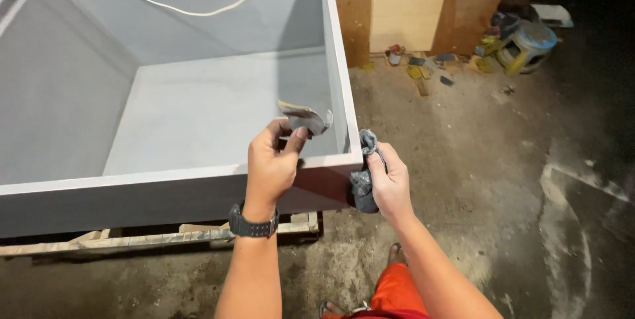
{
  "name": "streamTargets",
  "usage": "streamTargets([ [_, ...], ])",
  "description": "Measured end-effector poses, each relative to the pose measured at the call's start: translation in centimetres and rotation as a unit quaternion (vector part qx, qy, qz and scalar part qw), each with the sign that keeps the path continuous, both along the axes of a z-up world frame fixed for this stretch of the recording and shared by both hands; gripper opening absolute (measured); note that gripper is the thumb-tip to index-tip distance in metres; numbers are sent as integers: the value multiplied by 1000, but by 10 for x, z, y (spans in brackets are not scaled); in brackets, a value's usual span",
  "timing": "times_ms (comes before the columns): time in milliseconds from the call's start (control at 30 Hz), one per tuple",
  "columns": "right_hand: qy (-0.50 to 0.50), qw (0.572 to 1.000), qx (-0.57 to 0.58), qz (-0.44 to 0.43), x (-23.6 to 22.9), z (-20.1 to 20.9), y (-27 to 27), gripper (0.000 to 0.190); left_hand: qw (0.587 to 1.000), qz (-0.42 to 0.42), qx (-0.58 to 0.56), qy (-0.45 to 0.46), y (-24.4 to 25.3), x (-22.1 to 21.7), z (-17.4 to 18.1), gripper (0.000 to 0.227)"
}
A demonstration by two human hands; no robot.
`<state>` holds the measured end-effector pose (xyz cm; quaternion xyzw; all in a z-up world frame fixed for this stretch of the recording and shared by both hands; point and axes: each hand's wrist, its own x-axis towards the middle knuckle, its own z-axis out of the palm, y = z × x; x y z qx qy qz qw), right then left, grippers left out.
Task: Sanding the edges and surfaces of a white cabinet frame using sandpaper and a sanding block.
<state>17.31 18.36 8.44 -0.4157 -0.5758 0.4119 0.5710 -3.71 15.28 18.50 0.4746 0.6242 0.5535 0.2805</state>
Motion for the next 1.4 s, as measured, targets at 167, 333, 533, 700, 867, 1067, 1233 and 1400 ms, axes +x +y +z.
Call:
streamTargets([
  [167, 1, 997, 72, 25, -9, 3, 49, 22, 999, 31, 4, 21, 1, 13, 17, 9],
  [333, -6, 984, 170, 62, -29, 5, 146, 21, 994, 97, 12, 53, 11, 31, 31, 8],
  [533, -44, 977, 191, 86, -57, -6, 294, 29, 976, 161, -37, 143, 40, 61, 30, 24],
  [700, -50, 987, 128, 81, -84, -15, 383, 48, 941, 238, -111, 212, 46, 63, 17, 24],
  [867, 14, 989, 71, 128, -64, -6, 321, 53, 934, 287, -132, 170, 48, 75, 16, 26],
  [1067, -37, 968, 215, 126, -23, -93, 179, 61, 932, 284, -117, 195, 47, 78, 10, 27],
  [1233, 48, 931, 318, 172, 4, -71, 162, 7, 916, 279, -104, 269, 42, 87, 14, 34],
  [1400, 69, 920, 353, 154, -16, -45, 223, 23, 828, 396, -269, 292, 62, 151, 40, 42],
])
